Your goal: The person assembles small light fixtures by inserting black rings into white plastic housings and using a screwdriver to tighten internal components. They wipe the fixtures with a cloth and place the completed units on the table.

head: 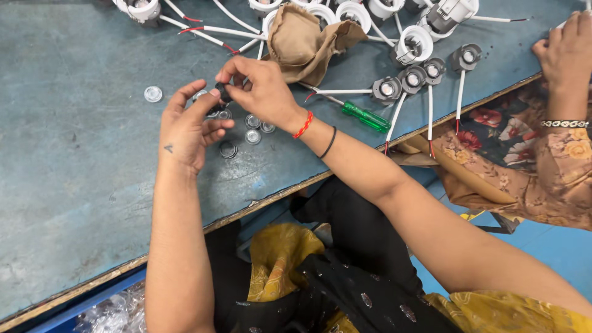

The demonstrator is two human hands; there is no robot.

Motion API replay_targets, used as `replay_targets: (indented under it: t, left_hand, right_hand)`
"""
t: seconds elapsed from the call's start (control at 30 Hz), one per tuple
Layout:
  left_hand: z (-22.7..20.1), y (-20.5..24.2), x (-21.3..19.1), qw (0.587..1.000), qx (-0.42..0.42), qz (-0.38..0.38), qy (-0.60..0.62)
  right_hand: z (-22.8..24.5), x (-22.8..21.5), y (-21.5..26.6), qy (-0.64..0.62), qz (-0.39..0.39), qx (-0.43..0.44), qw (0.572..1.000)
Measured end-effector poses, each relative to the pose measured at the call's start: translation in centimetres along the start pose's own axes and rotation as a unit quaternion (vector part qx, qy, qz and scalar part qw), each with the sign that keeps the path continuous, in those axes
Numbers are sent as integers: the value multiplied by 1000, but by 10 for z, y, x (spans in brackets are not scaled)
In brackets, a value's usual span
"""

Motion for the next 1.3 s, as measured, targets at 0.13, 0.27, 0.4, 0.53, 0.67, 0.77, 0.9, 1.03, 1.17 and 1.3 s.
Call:
replay_targets:
  t: [0.13, 0.27, 0.4, 0.53, 0.67, 0.77, 0.9, 1.03, 1.17, 1.3]
  left_hand:
    - [-5, -2, 0, 999, 46, 2, -9]
    - [-2, -7, -10, 999, 47, -9, 15]
    - [-1, -8, -19, 998, 37, 1, 53]
    - [-10, -7, -22, 995, 37, 15, 92]
    - [-18, -1, -13, 989, 43, 75, 121]
    - [-27, 6, -3, 987, 57, 126, 88]
    - [-37, 18, 9, 980, 86, 173, 45]
    - [-37, 30, 25, 967, 71, 241, 41]
    - [-36, 40, 41, 947, 49, 313, 47]
    - [-33, 42, 45, 942, 39, 329, 53]
  right_hand:
    - [11, 2, 2, 13, 23, -50, 998]
    - [26, 8, 8, 40, 58, -112, 991]
    - [31, 8, 7, 3, 82, -112, 990]
    - [20, -1, 1, -34, 70, -66, 995]
    - [7, -12, 5, -26, 51, -65, 996]
    - [-10, -28, 13, -82, 31, -13, 996]
    - [-29, -32, 32, -153, 48, 75, 984]
    - [-19, -15, 40, -239, 136, 86, 958]
    - [1, -2, 43, -229, 207, 62, 949]
    - [4, 0, 45, -160, 198, 36, 966]
Point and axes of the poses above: each hand's wrist, its own y-axis away from the middle knuckle, its own x-axis out of the palm, z = x × y, the point moved 10 cm from there along -y, towards the middle knuckle, and after that the axes turned 6 degrees about x, right-handed, at the moved point
